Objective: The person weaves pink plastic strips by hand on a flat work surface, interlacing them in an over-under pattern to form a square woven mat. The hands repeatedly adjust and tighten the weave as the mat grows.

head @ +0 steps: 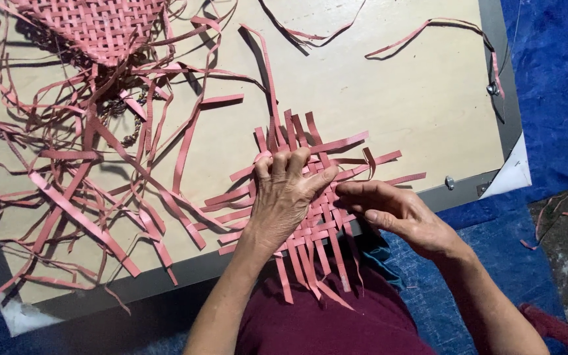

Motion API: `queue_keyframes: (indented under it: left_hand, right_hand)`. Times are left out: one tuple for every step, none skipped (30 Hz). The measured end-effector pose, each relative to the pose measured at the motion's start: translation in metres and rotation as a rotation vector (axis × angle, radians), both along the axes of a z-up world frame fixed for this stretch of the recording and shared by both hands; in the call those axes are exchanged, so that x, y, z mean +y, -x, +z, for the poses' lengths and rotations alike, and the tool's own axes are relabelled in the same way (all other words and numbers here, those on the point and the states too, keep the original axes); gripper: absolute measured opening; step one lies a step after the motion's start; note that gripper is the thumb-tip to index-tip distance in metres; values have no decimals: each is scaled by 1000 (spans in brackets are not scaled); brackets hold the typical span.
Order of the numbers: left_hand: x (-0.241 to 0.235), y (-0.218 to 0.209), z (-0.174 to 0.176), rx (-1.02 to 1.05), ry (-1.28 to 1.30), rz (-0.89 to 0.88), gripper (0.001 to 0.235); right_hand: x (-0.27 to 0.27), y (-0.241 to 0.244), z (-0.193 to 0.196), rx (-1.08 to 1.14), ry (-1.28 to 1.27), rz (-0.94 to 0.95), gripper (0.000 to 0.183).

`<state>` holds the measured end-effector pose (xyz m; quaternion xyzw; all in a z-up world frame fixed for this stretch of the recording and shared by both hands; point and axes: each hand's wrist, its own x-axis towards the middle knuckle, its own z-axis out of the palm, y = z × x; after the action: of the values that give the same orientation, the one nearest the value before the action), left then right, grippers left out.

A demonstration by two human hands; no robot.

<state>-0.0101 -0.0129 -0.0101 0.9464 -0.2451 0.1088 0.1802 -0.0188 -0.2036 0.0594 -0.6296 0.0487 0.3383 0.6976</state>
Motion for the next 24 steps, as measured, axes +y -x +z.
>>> queue_keyframes:
  left_hand:
    - [1, 0, 2, -2, 0, 3, 34]
    - [1, 0, 3, 14, 38, 1, 34]
    - [2, 1, 6, 30, 76, 0, 35]
    - [4, 1, -1, 22, 74, 4, 35]
    - [7, 0, -7, 65, 290, 48, 43]
    - [10, 0, -13, 108, 506, 94, 52]
    - [10, -1, -26, 101, 504, 99, 52]
    - [11, 0, -39, 73, 575, 169, 51]
    - [12, 0, -52, 44, 646, 239, 50]
    - [9, 0, -46, 40, 645, 243, 50]
    - [7, 0, -40, 9, 632, 241, 53]
    - [3, -1, -33, -24, 621, 232, 56]
    - [2, 0, -31, -29, 621, 231, 56]
    - [1, 0, -28, 32, 585, 220, 59]
    - [1, 1, -26, 94, 549, 209, 62]
    - [-1, 1, -22, 92, 548, 210, 62]
    - [-2, 1, -19, 63, 494, 228, 64]
    - [-4, 2, -16, 37, 442, 247, 66]
    - [-5, 2, -18, 38, 443, 249, 66]
    - [-6, 0, -20, -15, 378, 275, 67]
    - [-7, -1, -22, -69, 313, 300, 68]
    - [-6, -1, -19, -69, 315, 303, 68]
    - [-4, -1, -16, -68, 349, 294, 66]
    - [-3, -1, -13, -66, 382, 285, 65]
  right_hand:
    - [1, 2, 0, -2, 0, 3, 49]
    - [2, 4, 0, -35, 41, 6, 48]
    - [3, 6, 0, -69, 81, 10, 47]
    - [3, 9, -2, -77, 79, 14, 47]
    - [4, 12, -4, -123, 104, 16, 48]
    - [4, 14, -7, -167, 127, 20, 48]
    - [9, 14, 2, -173, 124, 26, 48]
    - [14, 14, 10, -315, 236, 48, 42]
    - [19, 15, 18, -457, 348, 69, 37]
    - [19, 13, 13, -461, 345, 74, 37]
    - [19, 12, 9, -587, 482, 43, 33]
    - [18, 10, 5, -715, 622, 5, 29]
    - [23, 3, 6, -721, 621, 4, 29]
    - [28, -4, 7, -805, 613, -44, 24]
    - [33, -12, 8, -888, 603, -92, 19]
    - [35, -20, 2, -889, 601, -92, 19]
    - [37, -29, -4, -954, 616, -68, 22]
    - [39, -37, -11, -1016, 633, -41, 25]
    - [40, -43, -15, -1015, 633, -38, 25]
    - [40, -50, -19, -1009, 584, -16, 30]
    - [41, -56, -22, -1002, 536, 6, 34]
    - [41, -58, -27, -1003, 537, 10, 34]
    - [40, -61, -32, -1011, 544, 30, 34]
    - [40, -62, -38, -1016, 552, 49, 33]
